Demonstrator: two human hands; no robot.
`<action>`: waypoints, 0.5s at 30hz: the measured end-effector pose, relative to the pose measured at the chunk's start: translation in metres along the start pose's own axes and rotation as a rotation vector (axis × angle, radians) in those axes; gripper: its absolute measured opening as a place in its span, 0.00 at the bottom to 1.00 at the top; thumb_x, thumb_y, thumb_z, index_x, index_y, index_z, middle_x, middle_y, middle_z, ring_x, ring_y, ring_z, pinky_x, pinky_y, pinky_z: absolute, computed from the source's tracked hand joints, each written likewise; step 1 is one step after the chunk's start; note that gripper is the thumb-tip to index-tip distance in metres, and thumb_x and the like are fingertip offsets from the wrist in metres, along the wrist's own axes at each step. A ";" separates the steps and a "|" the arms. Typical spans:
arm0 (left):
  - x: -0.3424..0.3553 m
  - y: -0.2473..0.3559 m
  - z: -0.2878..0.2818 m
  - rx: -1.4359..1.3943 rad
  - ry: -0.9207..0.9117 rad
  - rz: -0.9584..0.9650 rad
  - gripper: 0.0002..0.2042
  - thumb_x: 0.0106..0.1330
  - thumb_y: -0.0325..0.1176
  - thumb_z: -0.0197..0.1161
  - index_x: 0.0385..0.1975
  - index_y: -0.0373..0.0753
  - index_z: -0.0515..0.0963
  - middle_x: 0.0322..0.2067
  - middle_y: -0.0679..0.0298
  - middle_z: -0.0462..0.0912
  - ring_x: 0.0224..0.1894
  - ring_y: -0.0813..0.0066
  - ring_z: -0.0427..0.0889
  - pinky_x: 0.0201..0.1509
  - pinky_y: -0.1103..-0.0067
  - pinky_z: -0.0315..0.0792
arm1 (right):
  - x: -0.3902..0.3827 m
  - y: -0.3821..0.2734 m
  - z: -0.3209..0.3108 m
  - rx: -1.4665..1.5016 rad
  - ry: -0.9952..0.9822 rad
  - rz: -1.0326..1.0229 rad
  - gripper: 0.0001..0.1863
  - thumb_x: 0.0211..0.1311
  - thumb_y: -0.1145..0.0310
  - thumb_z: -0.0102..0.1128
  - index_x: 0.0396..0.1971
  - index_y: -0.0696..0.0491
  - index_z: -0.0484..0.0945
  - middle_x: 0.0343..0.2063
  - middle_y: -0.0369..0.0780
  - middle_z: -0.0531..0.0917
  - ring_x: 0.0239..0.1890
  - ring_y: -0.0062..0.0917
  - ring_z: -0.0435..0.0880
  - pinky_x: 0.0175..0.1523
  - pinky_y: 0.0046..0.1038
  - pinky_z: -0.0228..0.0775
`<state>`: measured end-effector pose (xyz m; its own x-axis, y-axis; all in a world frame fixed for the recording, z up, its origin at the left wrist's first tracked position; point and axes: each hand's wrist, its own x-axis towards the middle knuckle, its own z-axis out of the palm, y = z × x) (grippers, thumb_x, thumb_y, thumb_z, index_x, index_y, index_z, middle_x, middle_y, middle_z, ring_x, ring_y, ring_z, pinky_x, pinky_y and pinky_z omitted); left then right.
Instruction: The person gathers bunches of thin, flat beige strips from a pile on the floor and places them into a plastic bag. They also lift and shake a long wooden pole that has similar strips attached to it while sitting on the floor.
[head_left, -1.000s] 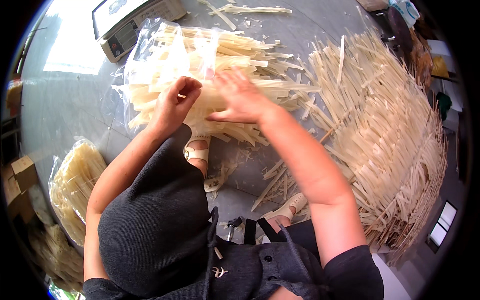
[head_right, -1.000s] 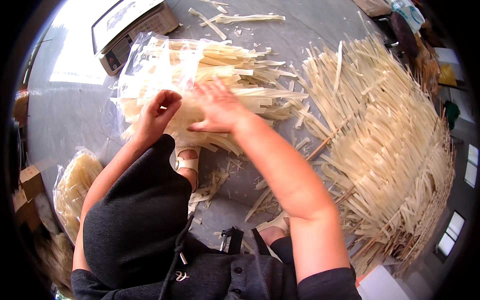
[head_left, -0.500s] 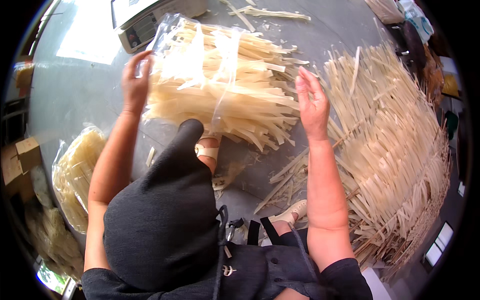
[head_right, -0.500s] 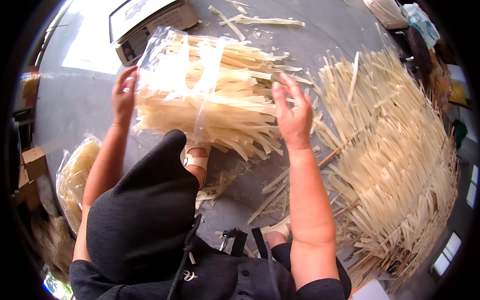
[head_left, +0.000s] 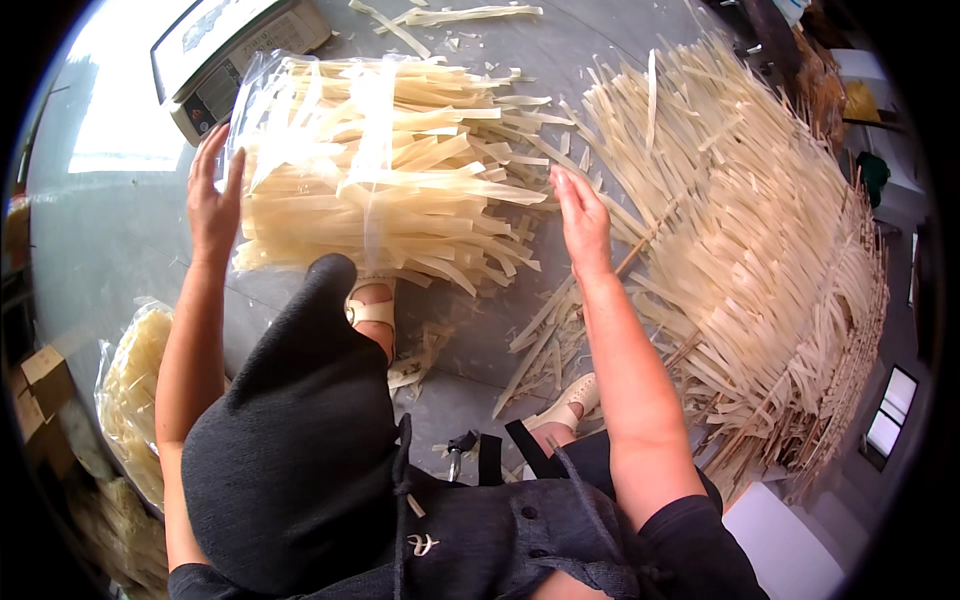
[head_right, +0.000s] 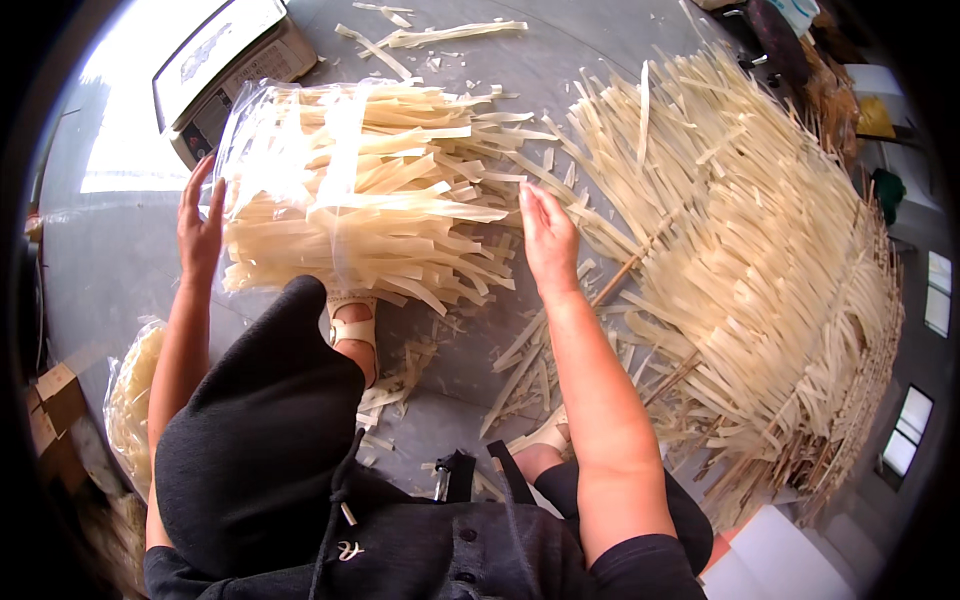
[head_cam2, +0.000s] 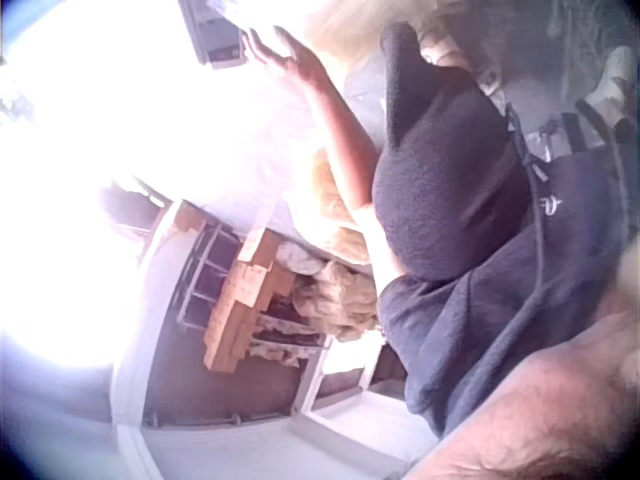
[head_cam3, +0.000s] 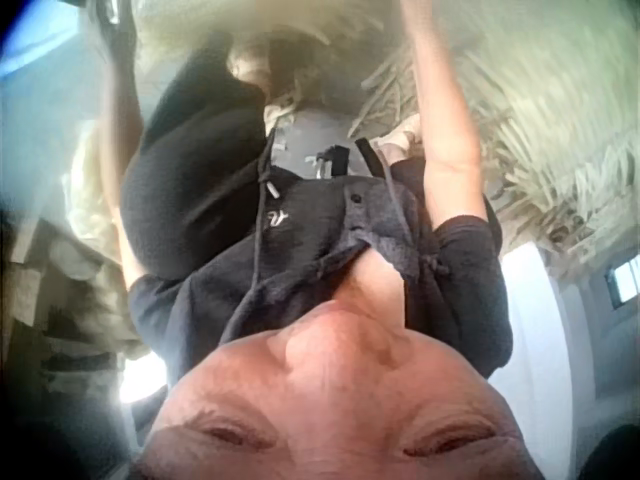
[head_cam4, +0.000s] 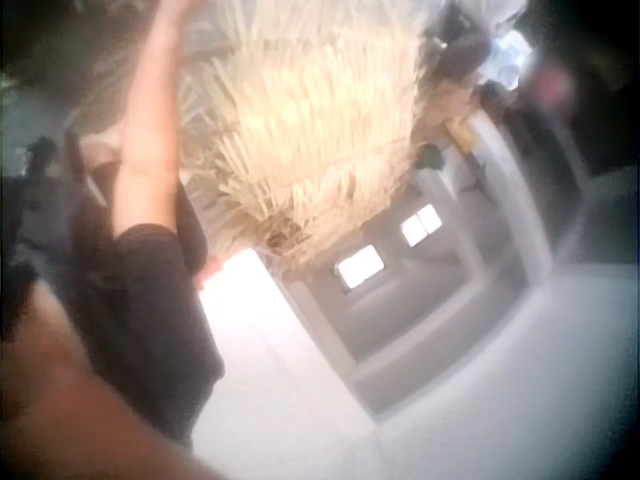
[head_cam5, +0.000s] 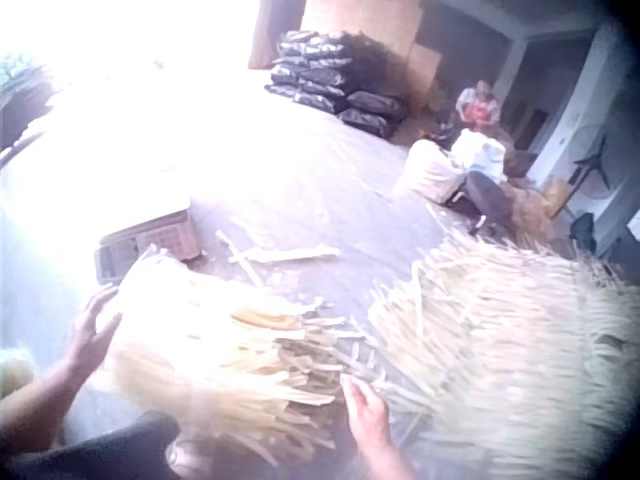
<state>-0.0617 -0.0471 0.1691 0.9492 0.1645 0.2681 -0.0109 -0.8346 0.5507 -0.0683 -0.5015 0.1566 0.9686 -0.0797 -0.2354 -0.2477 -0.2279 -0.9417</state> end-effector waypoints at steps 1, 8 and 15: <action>-0.005 0.029 0.007 0.083 0.048 0.190 0.21 0.64 0.34 0.62 0.58 0.44 0.71 0.59 0.58 0.71 0.65 0.57 0.64 0.67 0.68 0.60 | -0.009 0.006 -0.005 0.032 -0.007 0.132 0.27 0.69 0.50 0.48 0.57 0.56 0.70 0.53 0.42 0.76 0.58 0.28 0.72 0.65 0.29 0.59; -0.038 0.093 0.036 0.174 -0.445 0.219 0.26 0.63 0.51 0.59 0.61 0.55 0.68 0.66 0.66 0.60 0.71 0.59 0.50 0.71 0.51 0.39 | -0.059 -0.031 0.076 0.195 -0.207 0.168 0.23 0.69 0.55 0.50 0.59 0.51 0.70 0.44 0.38 0.80 0.47 0.19 0.75 0.53 0.21 0.64; -0.017 0.017 0.022 0.243 0.034 0.110 0.22 0.64 0.44 0.61 0.58 0.50 0.71 0.63 0.56 0.65 0.67 0.55 0.58 0.69 0.61 0.50 | -0.058 0.049 0.009 0.047 0.148 0.539 0.25 0.68 0.53 0.51 0.60 0.50 0.67 0.53 0.38 0.74 0.55 0.28 0.72 0.59 0.29 0.63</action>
<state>-0.0716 -0.0754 0.1566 0.9352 0.0799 0.3450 -0.0338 -0.9496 0.3118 -0.1368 -0.4991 0.1218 0.6907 -0.3091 -0.6537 -0.7027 -0.0736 -0.7077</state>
